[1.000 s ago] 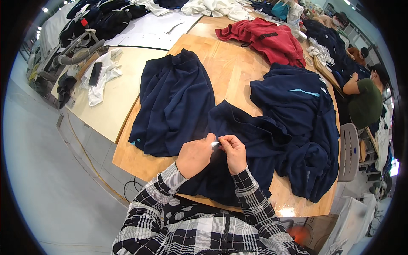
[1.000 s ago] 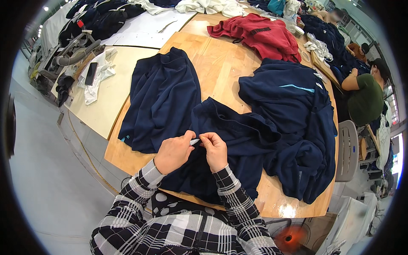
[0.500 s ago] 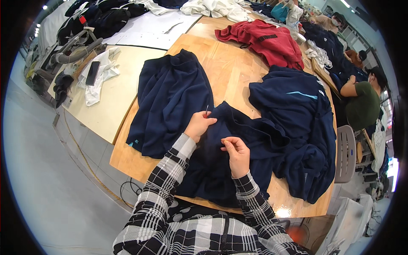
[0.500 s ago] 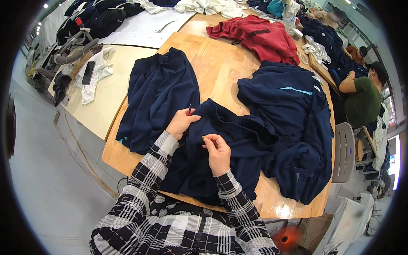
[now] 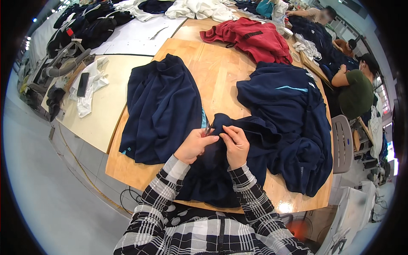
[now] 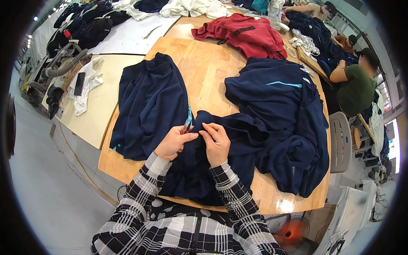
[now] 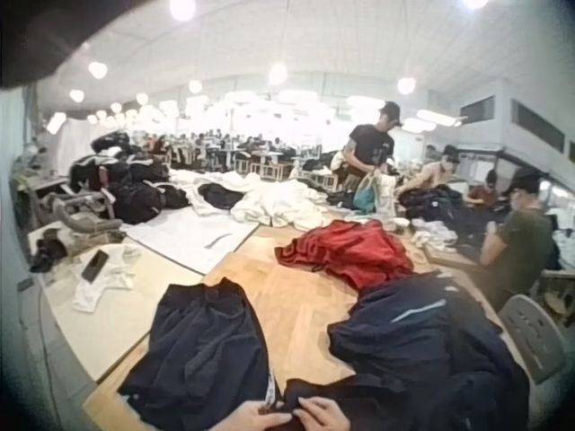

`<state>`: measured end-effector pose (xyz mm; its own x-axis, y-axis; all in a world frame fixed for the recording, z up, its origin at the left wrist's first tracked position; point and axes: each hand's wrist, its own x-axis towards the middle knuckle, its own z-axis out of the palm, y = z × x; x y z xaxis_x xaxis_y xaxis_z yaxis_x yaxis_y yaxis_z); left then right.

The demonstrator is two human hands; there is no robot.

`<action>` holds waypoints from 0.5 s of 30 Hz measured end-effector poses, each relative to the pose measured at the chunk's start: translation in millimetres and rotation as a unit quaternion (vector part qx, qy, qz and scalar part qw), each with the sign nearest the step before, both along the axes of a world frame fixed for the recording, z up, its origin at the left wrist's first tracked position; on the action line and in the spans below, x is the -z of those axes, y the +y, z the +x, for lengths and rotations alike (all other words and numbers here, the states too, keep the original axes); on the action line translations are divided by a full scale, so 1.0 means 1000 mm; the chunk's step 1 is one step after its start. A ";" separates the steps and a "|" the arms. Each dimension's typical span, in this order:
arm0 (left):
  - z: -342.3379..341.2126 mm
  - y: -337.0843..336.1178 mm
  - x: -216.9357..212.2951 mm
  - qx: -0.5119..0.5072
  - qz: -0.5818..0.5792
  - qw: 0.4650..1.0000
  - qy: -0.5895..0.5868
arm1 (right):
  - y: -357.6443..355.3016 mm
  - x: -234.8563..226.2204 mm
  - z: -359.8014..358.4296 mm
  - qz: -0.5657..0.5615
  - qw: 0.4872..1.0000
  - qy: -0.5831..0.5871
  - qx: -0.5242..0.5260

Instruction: Trim loose threads from blue garments using small thread snips.

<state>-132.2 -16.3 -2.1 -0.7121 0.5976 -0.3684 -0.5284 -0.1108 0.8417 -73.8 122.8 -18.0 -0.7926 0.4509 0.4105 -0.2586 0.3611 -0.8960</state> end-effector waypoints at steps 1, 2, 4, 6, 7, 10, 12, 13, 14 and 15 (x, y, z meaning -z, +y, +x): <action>0.002 -0.001 -0.002 0.006 0.008 1.000 -0.008 | -0.001 -0.002 0.002 -0.035 0.999 0.003 0.001; 0.004 -0.002 -0.002 0.008 0.006 1.000 -0.007 | 0.000 -0.002 0.003 -0.037 0.999 0.004 0.002; 0.008 -0.005 -0.001 0.017 0.029 0.999 -0.030 | 0.003 0.000 0.003 -0.025 0.999 0.017 -0.015; 0.012 -0.007 0.000 0.023 0.050 0.997 -0.061 | 0.007 -0.003 0.003 -0.011 1.000 0.018 -0.012; 0.013 -0.009 0.000 0.027 0.072 0.993 -0.092 | 0.009 -0.003 0.002 0.003 1.000 0.018 -0.012; 0.017 -0.016 0.003 0.016 0.081 0.990 -0.117 | 0.011 -0.006 0.001 -0.040 0.997 -0.004 -0.071; 0.016 -0.019 0.000 0.020 0.045 0.994 -0.098 | 0.013 -0.002 0.000 -0.059 0.994 -0.033 -0.088; 0.016 -0.021 -0.001 0.023 0.008 0.997 -0.079 | 0.014 0.001 0.000 -0.079 0.989 -0.062 -0.106; 0.016 -0.024 0.001 0.021 0.008 0.997 -0.077 | 0.012 0.004 -0.002 -0.079 0.989 -0.061 -0.107; 0.017 -0.026 0.005 -0.018 -0.088 0.983 0.158 | 0.011 0.006 -0.004 -0.091 0.987 -0.083 -0.105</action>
